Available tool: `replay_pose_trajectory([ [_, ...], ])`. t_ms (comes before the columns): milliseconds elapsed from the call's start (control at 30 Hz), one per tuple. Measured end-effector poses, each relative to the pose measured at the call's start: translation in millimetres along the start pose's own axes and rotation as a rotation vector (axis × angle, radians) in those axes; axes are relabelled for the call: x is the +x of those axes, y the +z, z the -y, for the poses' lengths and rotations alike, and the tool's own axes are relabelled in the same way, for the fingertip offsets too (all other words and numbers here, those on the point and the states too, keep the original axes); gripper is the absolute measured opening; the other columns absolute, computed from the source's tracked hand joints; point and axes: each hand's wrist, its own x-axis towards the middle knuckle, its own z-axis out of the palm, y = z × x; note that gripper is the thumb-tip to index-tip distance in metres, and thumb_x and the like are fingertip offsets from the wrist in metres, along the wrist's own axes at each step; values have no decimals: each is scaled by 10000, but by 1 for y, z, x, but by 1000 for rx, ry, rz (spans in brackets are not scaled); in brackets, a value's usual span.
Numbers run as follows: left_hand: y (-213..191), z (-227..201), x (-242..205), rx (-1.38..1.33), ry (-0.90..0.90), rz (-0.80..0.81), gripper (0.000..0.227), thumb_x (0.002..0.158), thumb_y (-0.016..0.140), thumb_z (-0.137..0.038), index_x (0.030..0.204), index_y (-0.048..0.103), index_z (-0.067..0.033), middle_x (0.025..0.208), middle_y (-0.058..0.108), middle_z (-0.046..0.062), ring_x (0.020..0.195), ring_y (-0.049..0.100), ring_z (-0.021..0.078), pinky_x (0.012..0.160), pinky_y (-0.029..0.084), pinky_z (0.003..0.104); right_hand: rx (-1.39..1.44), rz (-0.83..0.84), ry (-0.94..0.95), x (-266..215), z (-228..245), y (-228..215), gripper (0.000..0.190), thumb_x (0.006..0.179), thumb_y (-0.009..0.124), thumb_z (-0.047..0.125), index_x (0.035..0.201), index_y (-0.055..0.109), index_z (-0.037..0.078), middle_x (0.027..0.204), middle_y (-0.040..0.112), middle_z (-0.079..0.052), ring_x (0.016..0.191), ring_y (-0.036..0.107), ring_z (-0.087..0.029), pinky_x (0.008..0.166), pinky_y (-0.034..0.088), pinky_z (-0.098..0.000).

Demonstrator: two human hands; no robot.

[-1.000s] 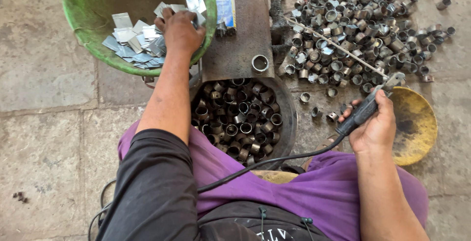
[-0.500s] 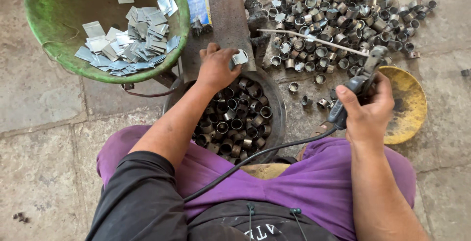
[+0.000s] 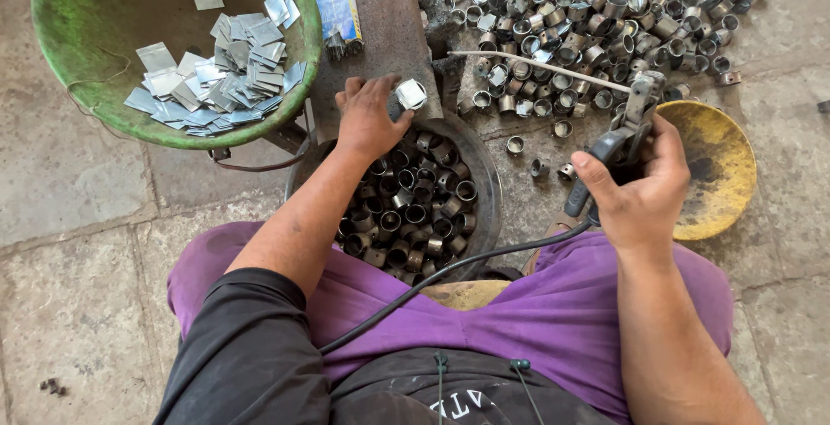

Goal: The person sits on the floor and repeatedly picks up small metal rings and square metal plates. Using a handheld welding tool, they weld the plate onto the ring, producing bright sparks. The finished pieces are dropped into a bucket.

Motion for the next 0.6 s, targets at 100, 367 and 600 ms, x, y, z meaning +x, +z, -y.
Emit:
replay_pose_trajectory([
  [100, 2, 1, 0, -38, -28, 5, 625, 807, 812, -342, 1365, 583, -179, 1207, 702, 43, 1229, 452, 337, 1019, 295, 486, -67, 22, -29, -4, 8, 3, 678, 924, 913, 310, 1388, 552, -28, 969, 639, 7, 882, 640, -62, 852, 555, -222],
  [367, 2, -1, 3, -59, -55, 19, 647, 797, 822, -319, 1372, 567, -172, 1177, 709, 35, 1206, 467, 320, 1008, 294, 473, -271, 79, -169, -11, 30, 11, 727, 895, 915, 346, 1424, 599, -40, 927, 664, -6, 811, 660, -66, 746, 568, -212],
  [600, -2, -5, 4, -87, -80, 37, 603, 789, 829, -285, 1333, 588, -190, 1161, 722, 21, 1203, 472, 311, 1012, 296, 465, -328, 106, -191, -18, 41, 16, 794, 832, 926, 364, 1436, 607, -41, 945, 699, -27, 768, 661, -66, 715, 562, -223],
])
